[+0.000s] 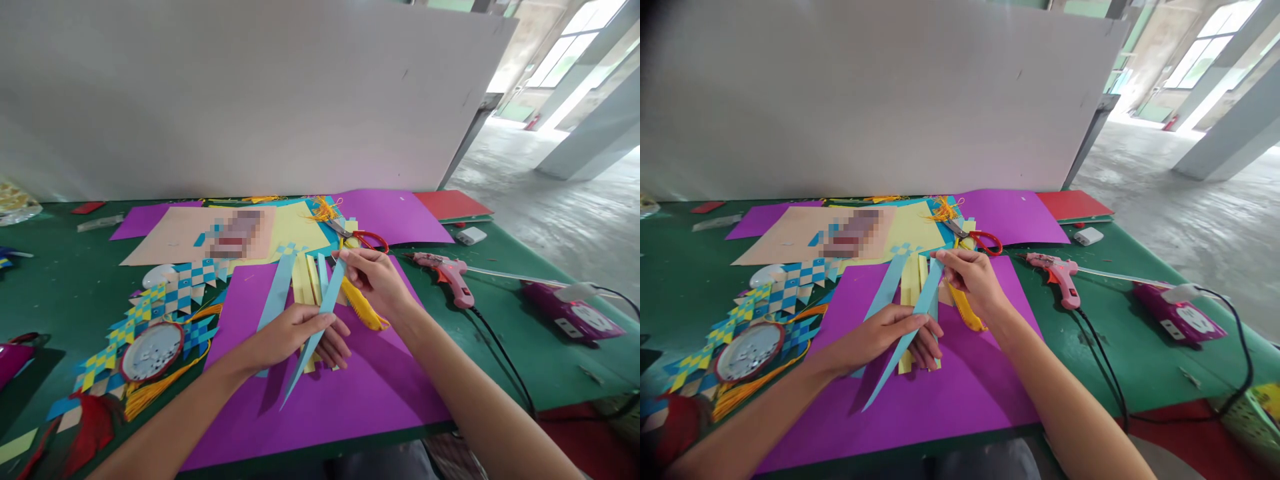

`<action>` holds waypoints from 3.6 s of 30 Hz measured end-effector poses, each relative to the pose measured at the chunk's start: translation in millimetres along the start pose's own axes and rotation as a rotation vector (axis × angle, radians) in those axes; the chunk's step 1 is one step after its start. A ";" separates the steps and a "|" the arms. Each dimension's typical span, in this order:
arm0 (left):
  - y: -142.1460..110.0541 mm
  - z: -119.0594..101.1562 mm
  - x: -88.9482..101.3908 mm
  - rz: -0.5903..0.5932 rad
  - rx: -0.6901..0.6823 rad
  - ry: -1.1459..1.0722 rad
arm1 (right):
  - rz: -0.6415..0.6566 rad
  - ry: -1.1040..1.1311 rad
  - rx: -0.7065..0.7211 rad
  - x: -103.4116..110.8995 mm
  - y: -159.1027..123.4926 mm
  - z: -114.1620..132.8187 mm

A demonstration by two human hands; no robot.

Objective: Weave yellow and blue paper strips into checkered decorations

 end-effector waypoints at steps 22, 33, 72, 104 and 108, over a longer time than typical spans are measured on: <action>-1.5 -0.5 -1.6 0.081 0.034 0.007 | -0.071 0.009 0.027 8.9 1.6 2.7; -1.2 0.7 -2.9 0.063 0.072 -0.082 | -0.041 0.014 0.019 7.2 0.7 4.5; -0.4 -0.2 8.0 -0.058 -0.095 -0.013 | 0.316 -0.315 -0.130 -16.2 -7.5 -6.5; -0.3 2.0 5.8 -0.014 -0.069 -0.025 | 0.319 -0.265 -0.179 -14.8 -6.1 -12.8; 0.4 3.6 6.9 -0.016 -0.065 -0.025 | 0.319 -0.264 -0.189 -14.9 -5.8 -13.2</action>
Point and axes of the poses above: each hand's wrist, its own y-axis towards the middle knuckle, its own x-axis out of the back of the hand, z = x × y, the point moved 3 cm from there along y, towards the middle knuckle, and after that the axes turned 9 degrees about z, right-handed, at the moved point
